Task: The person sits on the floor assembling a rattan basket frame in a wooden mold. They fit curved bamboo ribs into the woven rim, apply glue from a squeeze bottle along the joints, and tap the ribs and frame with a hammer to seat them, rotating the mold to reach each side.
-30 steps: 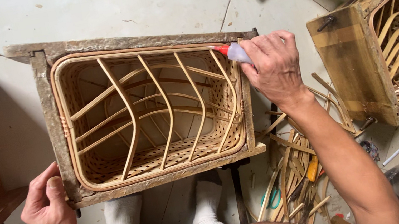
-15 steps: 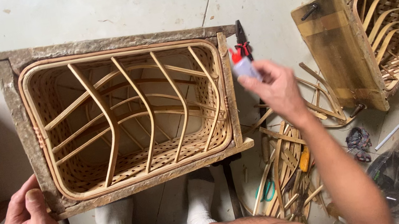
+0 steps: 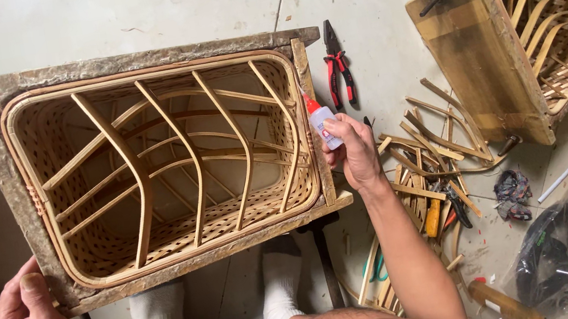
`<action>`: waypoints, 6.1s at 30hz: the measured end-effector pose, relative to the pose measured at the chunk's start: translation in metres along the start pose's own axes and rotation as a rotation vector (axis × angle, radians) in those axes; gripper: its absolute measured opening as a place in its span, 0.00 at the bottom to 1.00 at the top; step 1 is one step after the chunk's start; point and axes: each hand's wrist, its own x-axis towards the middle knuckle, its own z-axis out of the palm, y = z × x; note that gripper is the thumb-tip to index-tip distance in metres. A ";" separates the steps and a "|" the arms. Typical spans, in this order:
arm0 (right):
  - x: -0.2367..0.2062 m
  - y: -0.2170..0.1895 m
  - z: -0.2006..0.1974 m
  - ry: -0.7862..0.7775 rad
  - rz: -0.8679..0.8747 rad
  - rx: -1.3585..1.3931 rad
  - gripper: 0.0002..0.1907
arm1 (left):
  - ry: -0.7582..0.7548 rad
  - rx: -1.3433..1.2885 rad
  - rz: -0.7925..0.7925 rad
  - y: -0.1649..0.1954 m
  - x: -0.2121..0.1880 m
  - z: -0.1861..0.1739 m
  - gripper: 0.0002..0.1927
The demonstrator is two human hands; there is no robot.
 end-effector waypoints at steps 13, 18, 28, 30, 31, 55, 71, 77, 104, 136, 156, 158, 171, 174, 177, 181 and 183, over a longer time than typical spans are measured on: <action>-0.040 0.021 -0.006 0.014 -0.055 -0.024 0.16 | -0.017 -0.001 0.046 0.001 0.000 0.000 0.19; -0.045 0.024 -0.006 0.045 -0.006 -0.038 0.16 | -0.039 0.015 0.078 -0.002 0.000 -0.003 0.18; -0.074 0.037 -0.014 0.069 -0.020 -0.048 0.16 | -0.021 -0.074 0.059 -0.005 -0.002 -0.001 0.19; -0.084 0.042 -0.020 0.045 -0.038 -0.047 0.16 | -0.026 -0.130 0.048 -0.004 -0.003 0.001 0.20; -0.088 0.044 -0.023 0.032 -0.044 -0.057 0.16 | -0.031 -0.164 0.038 -0.004 -0.003 0.002 0.21; -0.150 0.081 -0.039 0.070 0.036 -0.103 0.17 | -0.003 -0.291 0.081 -0.006 -0.016 0.009 0.23; -0.169 0.015 -0.071 0.020 -0.938 -1.407 0.26 | -0.055 0.805 0.786 0.041 -0.079 0.024 0.43; -0.155 0.006 -0.065 -0.049 -1.045 -1.491 0.27 | -0.025 0.761 0.757 0.031 -0.076 0.023 0.47; -0.156 -0.006 -0.004 -0.257 -1.153 -1.623 0.28 | -0.020 0.761 0.728 0.034 -0.061 0.016 0.46; -0.155 -0.011 0.098 -0.455 -1.148 -1.568 0.23 | -0.176 0.012 0.024 0.025 -0.017 -0.014 0.38; -0.145 -0.018 0.159 -0.620 -1.160 -1.511 0.22 | -0.239 -0.039 0.002 0.019 -0.007 -0.019 0.39; -0.145 -0.022 0.162 -0.638 -1.152 -1.509 0.22 | -0.248 -0.056 -0.011 0.018 -0.005 -0.020 0.40; -0.139 -0.017 0.199 -0.700 -1.206 -1.429 0.19 | -0.409 0.020 -0.035 0.027 0.007 -0.038 0.53; -0.139 -0.022 0.205 -0.708 -1.185 -1.428 0.19 | -0.412 0.017 -0.041 0.026 0.009 -0.039 0.53; -0.139 -0.022 0.213 -0.716 -1.180 -1.395 0.18 | -0.405 0.013 -0.051 0.025 0.010 -0.039 0.53; -0.136 -0.015 0.227 -0.748 -1.200 -1.407 0.19 | -0.397 0.006 -0.065 0.026 0.010 -0.039 0.53; -0.135 -0.016 0.231 -0.752 -1.203 -1.426 0.19 | -0.392 0.001 -0.069 0.027 0.010 -0.040 0.53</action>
